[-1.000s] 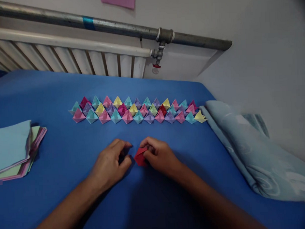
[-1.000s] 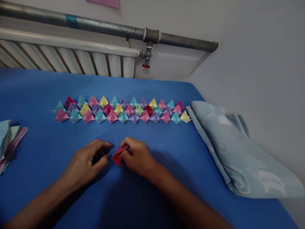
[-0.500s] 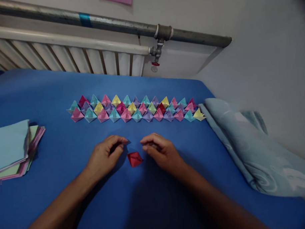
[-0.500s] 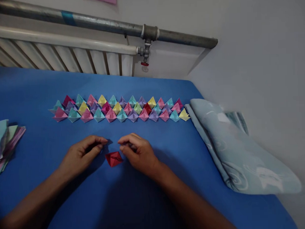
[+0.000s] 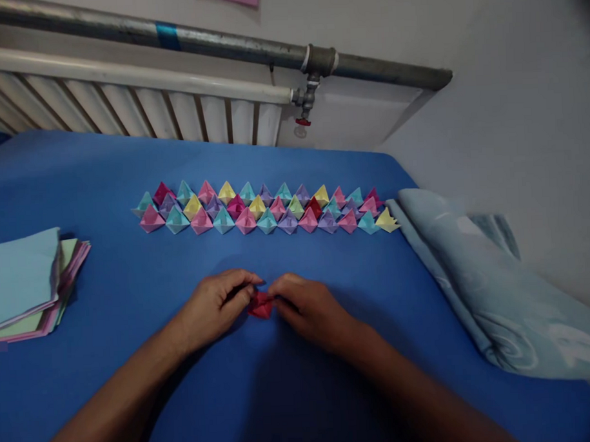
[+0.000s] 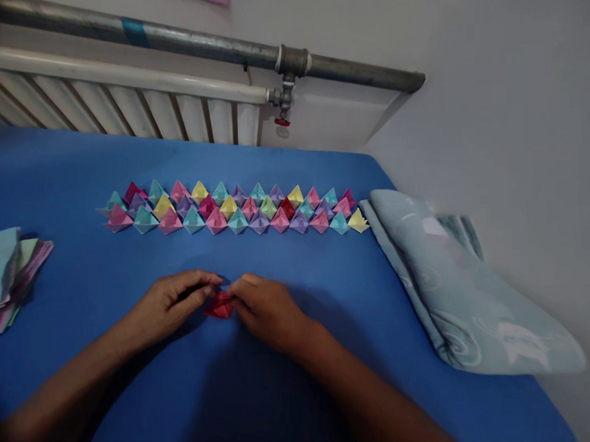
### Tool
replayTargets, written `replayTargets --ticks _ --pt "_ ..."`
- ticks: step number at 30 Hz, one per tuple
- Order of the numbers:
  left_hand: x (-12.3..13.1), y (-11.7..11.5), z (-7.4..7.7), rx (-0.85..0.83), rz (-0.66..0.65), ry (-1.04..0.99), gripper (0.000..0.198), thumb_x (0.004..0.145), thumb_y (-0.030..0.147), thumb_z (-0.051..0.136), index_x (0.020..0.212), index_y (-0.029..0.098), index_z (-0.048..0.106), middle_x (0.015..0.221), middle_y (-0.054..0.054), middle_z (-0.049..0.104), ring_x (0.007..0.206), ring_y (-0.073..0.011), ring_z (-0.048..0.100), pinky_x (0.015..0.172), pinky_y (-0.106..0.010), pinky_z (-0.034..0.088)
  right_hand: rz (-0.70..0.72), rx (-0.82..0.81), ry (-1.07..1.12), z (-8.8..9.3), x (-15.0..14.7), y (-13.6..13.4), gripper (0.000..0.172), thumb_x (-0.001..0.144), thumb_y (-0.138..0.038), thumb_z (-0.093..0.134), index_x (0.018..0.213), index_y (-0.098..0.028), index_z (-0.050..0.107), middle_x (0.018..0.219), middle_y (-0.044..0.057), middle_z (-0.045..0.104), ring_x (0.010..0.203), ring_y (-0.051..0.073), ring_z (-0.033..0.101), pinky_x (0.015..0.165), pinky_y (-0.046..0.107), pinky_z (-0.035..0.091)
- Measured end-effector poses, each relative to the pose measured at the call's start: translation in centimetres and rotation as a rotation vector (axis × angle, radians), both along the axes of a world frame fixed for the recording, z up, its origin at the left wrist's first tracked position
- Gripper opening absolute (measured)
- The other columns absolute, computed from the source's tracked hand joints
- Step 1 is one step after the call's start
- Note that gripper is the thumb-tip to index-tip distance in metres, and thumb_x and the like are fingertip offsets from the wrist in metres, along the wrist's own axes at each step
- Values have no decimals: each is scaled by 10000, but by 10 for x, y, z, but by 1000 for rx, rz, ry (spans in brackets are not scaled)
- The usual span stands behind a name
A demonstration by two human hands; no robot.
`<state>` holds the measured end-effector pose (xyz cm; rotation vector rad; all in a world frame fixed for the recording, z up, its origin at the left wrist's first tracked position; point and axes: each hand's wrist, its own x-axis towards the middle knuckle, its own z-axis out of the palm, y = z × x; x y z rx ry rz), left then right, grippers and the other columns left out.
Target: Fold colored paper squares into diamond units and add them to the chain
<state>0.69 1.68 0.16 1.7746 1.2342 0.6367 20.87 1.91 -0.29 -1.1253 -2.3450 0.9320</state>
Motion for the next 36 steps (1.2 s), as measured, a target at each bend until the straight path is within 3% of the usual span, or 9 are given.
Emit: replayTargets --ticks 3,6,10,14,22,29,36 --pt "-1 -1 2 -54 -17 44 210 832 271 452 851 198 648 719 12 661 652 -128 596 613 -245 462 -56 39 14 -4 -5 3 194 853 -95 494 984 -180 609 925 43 617 881 145 567 786 270 433" --pt "-2 1 -2 11 61 77 206 792 259 496 921 194 642 706 14 625 581 -114 539 551 -236 427 -127 34 41 -5 -8 3 269 843 -99 502 1080 -193 588 963 45 624 876 147 575 776 273 439" --pt "-3 3 -7 113 16 86 306 767 204 513 1047 219 635 895 -13 646 704 -125 570 646 -260 461 -190 -21 44 -3 -8 -4 320 823 -134 532 1135 -194 566 925 29 633 728 122 570 677 247 430" --pt "-2 1 -6 61 -27 83 220 818 244 508 980 228 656 852 -6 652 714 -127 577 653 -257 457 -209 -19 -41 1 -12 -9 377 771 -198 620 1144 -198 567 894 26 626 726 136 555 665 255 413" --pt "1 -1 -3 39 0 136 153 793 314 565 855 219 668 686 35 563 542 -89 459 509 -222 352 -199 12 -71 1 -15 -7 258 792 -136 564 1043 -175 607 909 39 648 777 144 569 724 269 416" --pt "6 -1 -5 102 1 234 128 791 272 558 838 208 659 694 29 552 565 -97 480 542 -233 354 -168 18 -84 -1 -15 -7 224 829 -112 509 1025 -166 604 959 62 656 902 166 586 813 296 426" --pt "7 -2 -8 131 25 272 142 814 261 541 868 197 655 756 10 577 631 -111 527 591 -242 381 -161 61 -90 -3 -18 -8 182 839 -170 526 1003 -166 606 903 58 650 824 165 578 756 293 427"
